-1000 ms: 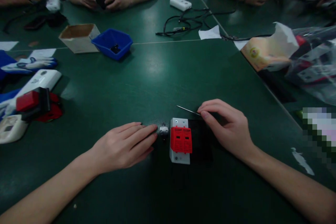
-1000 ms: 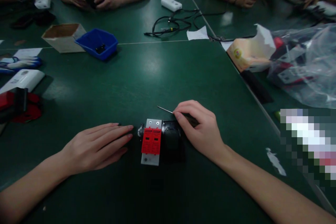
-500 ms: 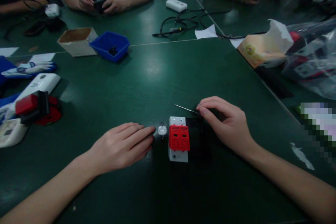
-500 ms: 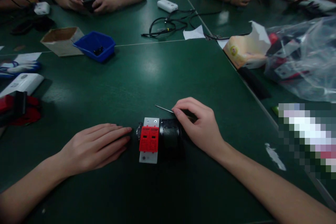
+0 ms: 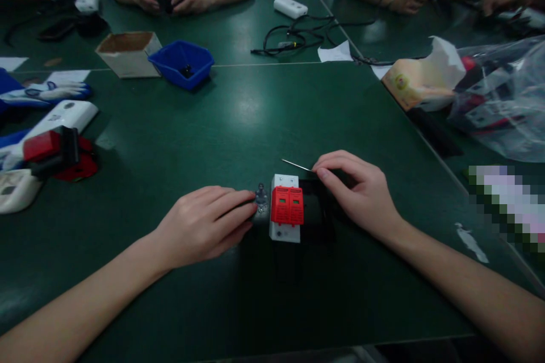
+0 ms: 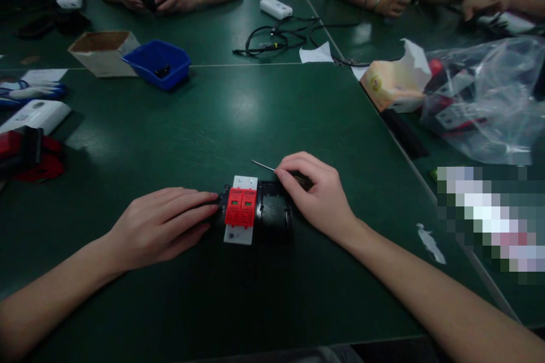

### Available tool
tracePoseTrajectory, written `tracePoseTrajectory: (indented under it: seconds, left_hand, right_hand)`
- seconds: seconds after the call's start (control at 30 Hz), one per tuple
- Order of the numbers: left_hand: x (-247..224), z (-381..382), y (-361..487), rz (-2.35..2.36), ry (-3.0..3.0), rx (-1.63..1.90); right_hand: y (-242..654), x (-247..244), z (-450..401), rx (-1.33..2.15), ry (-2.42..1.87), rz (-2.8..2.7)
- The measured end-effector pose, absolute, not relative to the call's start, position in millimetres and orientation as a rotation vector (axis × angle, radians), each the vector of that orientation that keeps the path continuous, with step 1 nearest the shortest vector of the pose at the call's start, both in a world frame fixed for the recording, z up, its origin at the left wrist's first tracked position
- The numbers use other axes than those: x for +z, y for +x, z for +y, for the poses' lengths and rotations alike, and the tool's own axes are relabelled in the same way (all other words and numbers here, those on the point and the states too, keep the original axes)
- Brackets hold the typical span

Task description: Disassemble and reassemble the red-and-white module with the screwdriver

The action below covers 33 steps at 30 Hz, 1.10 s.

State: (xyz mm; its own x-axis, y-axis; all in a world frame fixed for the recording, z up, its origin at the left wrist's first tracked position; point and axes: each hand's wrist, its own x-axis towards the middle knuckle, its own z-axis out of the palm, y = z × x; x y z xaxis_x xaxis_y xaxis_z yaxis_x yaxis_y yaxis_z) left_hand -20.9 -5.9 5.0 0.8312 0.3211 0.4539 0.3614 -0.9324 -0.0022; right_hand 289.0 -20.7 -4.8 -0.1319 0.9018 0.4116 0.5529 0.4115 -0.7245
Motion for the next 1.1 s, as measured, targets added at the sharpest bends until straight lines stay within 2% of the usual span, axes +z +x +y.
tracePoseTrajectory:
  seconds: [0.3, 0.7, 1.0, 1.1]
  left_hand:
    - [-2.9, -0.2, -25.1, -0.964, -3.178, -0.816]
    - [1.7, 4.4, 16.1, -1.285, -3.511, -0.598]
    - [6.4, 6.4, 29.7, -1.407, -3.462, -0.668]
    - [5.1, 6.5, 27.7, -1.428, -3.451, -0.648]
  right_hand:
    - [300.2, -7.2, -18.0, 0.500, -1.154, -2.025]
    - [311.7, -8.6, 4.7, 0.513, -1.249, -2.256]
    - [305.8, -7.4, 3.6, 0.391, -1.170, -2.147]
    - [306.6, 3.0, 0.6, 0.405, -1.283, -1.961]
